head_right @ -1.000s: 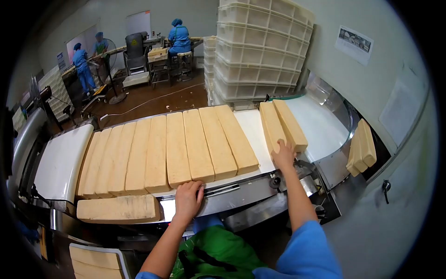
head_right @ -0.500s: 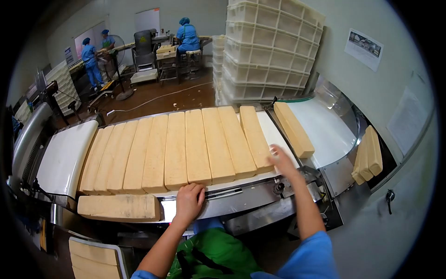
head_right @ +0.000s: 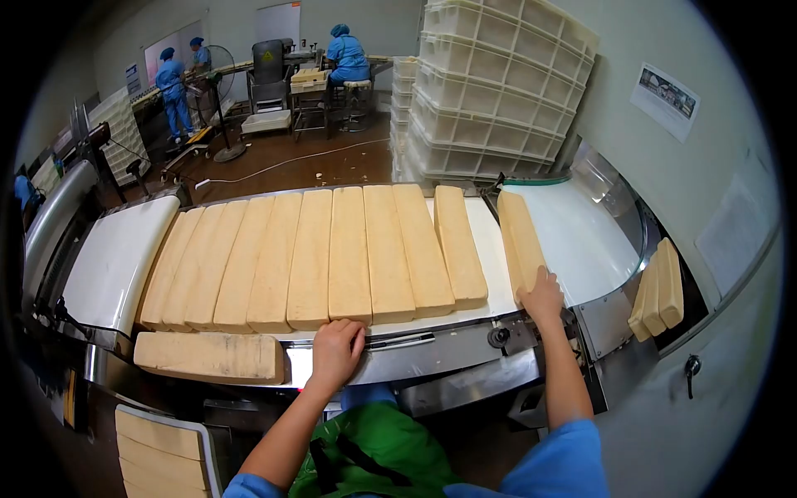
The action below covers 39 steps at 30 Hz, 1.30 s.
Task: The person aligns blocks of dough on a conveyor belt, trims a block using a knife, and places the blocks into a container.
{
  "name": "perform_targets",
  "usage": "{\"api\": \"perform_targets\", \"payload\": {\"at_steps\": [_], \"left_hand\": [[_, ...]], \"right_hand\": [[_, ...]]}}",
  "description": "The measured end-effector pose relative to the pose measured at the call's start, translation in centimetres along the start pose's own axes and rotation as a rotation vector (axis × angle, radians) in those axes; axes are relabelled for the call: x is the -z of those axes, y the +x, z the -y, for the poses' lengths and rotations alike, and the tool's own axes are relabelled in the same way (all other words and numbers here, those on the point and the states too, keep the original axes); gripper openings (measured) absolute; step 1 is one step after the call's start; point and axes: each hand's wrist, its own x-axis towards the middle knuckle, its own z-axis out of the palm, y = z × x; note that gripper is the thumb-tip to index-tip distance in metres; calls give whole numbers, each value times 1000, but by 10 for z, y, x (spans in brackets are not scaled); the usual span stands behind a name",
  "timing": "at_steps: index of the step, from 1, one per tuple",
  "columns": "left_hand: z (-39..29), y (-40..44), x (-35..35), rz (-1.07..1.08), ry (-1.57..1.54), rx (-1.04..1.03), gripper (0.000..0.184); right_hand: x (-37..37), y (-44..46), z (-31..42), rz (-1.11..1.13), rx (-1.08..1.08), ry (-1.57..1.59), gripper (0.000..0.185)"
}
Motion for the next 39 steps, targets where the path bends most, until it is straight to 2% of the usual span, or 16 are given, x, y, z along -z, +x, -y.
{"api": "perform_targets", "payload": {"at_steps": [3,7,11,13,14,17,19,22,25,27,28,31,33,34,35,39], "left_hand": [[1,-2,-2,0,10,-3,7],[3,-1,-4,-24,-10,-12,7],[3,-1,-3,-49,-9,-12,7],[3,-1,-4,-49,-9,0,7],[3,0,-3,-44,-3,-7,8],[4,-1,-5,-63,-32,6,9],[6,-3,-8,-49,-45,20,7],[3,-10,-3,-87,-235,3,11],[-19,-46,30,-144,-316,16,16],[-24,-87,46,-137,-359,82,17],[-23,-104,56,-149,-325,94,17],[-10,-151,83,-251,-457,484,20],[12,-171,91,-520,-741,682,20],[27,-181,93,-557,-819,723,24],[47,-190,96,-614,-889,746,29],[92,-191,105,-727,-1093,837,47]], "right_hand": [[4,18,-4,124,35,100,89],[-24,57,0,67,78,293,84],[-10,26,41,-6,346,379,64],[-25,19,63,-23,506,551,64],[-25,23,66,-44,483,598,64],[-20,28,73,96,418,545,65],[-34,32,67,15,527,520,58],[-48,43,68,102,513,259,57],[-11,0,136,152,544,115,58],[21,-73,202,-34,901,653,62],[37,-112,235,58,975,744,64],[54,-205,303,225,1247,808,73],[49,-242,334,342,1320,880,79],[37,-252,347,298,1392,875,79],[32,-264,351,116,1373,722,78],[14,-260,360,197,1311,809,74]]}}
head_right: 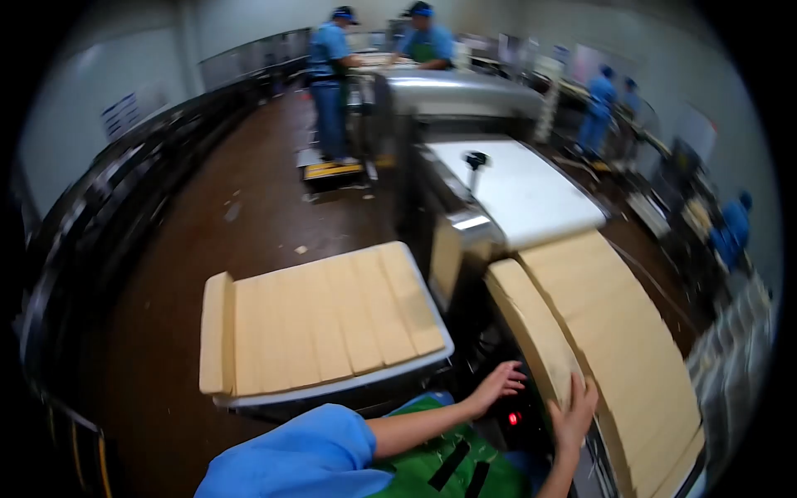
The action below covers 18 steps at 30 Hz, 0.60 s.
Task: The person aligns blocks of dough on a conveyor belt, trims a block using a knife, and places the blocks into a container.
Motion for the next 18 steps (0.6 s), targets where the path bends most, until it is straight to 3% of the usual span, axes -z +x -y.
{"api": "perform_targets", "payload": {"at_steps": [5,6,9,10,12,13,14,16,18], "left_hand": [[-29,12,-9,51,-378,170,65],[-30,11,-14,11,-418,104,67],[-26,6,1,83,-654,236,66],[-25,5,7,89,-659,224,66],[-27,-6,14,153,-766,235,68],[-31,-11,19,201,-811,208,66],[-37,-20,22,201,-812,213,66],[-49,-33,30,330,-830,268,66],[-56,-43,32,339,-871,319,65]], "right_hand": [[2,-23,46,31,20,-63,73],[-1,-30,58,-3,65,-90,69],[-8,-57,98,22,108,-47,70],[-8,-65,112,-83,248,-183,49],[8,-81,123,128,157,-194,45],[10,-83,109,94,171,150,40],[25,-84,109,147,2,402,34],[50,-88,84,-9,60,170,31],[65,-106,30,-193,-98,-84,29]]}}
